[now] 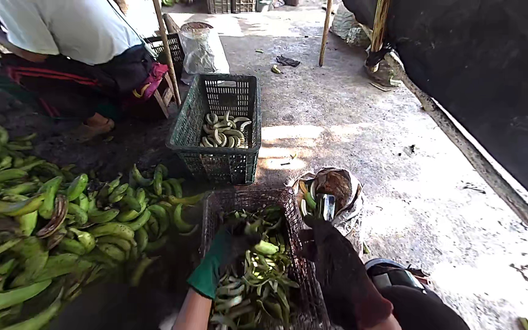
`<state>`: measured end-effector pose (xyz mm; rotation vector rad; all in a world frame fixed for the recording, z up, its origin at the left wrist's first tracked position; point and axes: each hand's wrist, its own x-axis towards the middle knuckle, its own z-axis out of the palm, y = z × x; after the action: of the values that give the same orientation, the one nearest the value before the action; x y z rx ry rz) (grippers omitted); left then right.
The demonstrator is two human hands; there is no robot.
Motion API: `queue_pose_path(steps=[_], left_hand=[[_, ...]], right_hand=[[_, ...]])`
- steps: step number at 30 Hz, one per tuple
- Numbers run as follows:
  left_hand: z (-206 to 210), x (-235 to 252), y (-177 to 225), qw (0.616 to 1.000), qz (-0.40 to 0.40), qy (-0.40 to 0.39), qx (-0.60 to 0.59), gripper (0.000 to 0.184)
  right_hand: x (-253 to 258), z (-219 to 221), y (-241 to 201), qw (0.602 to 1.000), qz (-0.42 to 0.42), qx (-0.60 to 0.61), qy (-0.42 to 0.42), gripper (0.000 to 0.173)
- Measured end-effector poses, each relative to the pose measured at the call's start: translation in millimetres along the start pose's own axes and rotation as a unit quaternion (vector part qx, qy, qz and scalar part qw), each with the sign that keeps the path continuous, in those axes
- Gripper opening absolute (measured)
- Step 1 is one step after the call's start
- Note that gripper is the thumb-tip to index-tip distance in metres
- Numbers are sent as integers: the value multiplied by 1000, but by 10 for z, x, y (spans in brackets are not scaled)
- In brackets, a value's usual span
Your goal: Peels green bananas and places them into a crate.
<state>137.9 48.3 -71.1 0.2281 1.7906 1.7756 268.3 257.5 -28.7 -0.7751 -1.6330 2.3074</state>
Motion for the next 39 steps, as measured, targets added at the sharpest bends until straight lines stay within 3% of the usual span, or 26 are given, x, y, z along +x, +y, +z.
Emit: queue_pose_path(steps=[2,3,5,7,8,10,13,16,17,19,21,23,24,27,29,32,35,39], left_hand=[[2,-162,101,987,68,39,-138,44],[55,-229,59,969,60,55,-232,38],[135,-395,-60,912,-19,44,-407,39],[104,-548,-271,857,-104,-29,-505,56],[80,-609,-328,861,-125,-31,-492,60],[54,-716,-307,910,-142,19,-388,52],[82,-857,-84,961,-148,90,-214,35],[69,-1021,79,964,-174,75,-184,43],[48,-1038,152,975,-140,88,-149,39],[-56,-1018,187,986,26,107,-125,32],[-162,-973,284,946,237,102,-193,50],[-292,-850,496,900,347,28,-263,69],[-329,-768,508,897,328,6,-297,71],[-276,-438,355,891,136,-33,-432,62],[-192,-296,306,906,92,65,-408,43],[-202,-243,198,928,111,136,-330,27],[-128,-326,208,932,103,130,-323,23],[-11,-548,237,980,25,174,-93,33]], right_hand=[[-62,121,21,999,20,-44,-10,32],[-104,193,45,996,22,-91,-14,32],[-160,229,171,964,9,-258,-69,39],[-260,291,212,898,-4,-420,-134,39],[-294,340,211,855,-1,-494,-158,36],[-360,496,141,774,15,-607,-183,41],[-372,676,191,734,14,-648,-203,45],[-260,478,763,746,104,-628,-198,43],[-223,410,895,763,117,-606,-191,43],[-222,395,981,833,100,-516,-175,42],[-309,467,948,913,78,-371,-153,48],[-329,533,871,958,77,-245,-127,52],[-357,562,840,970,70,-203,-113,51],[-420,671,800,988,-7,-125,-93,47],[-450,718,832,982,-104,-127,-97,47],[-561,779,857,941,-216,-251,-76,45],[-487,891,869,871,-289,-396,-33,36],[-63,1056,485,801,-288,-520,74,34]])
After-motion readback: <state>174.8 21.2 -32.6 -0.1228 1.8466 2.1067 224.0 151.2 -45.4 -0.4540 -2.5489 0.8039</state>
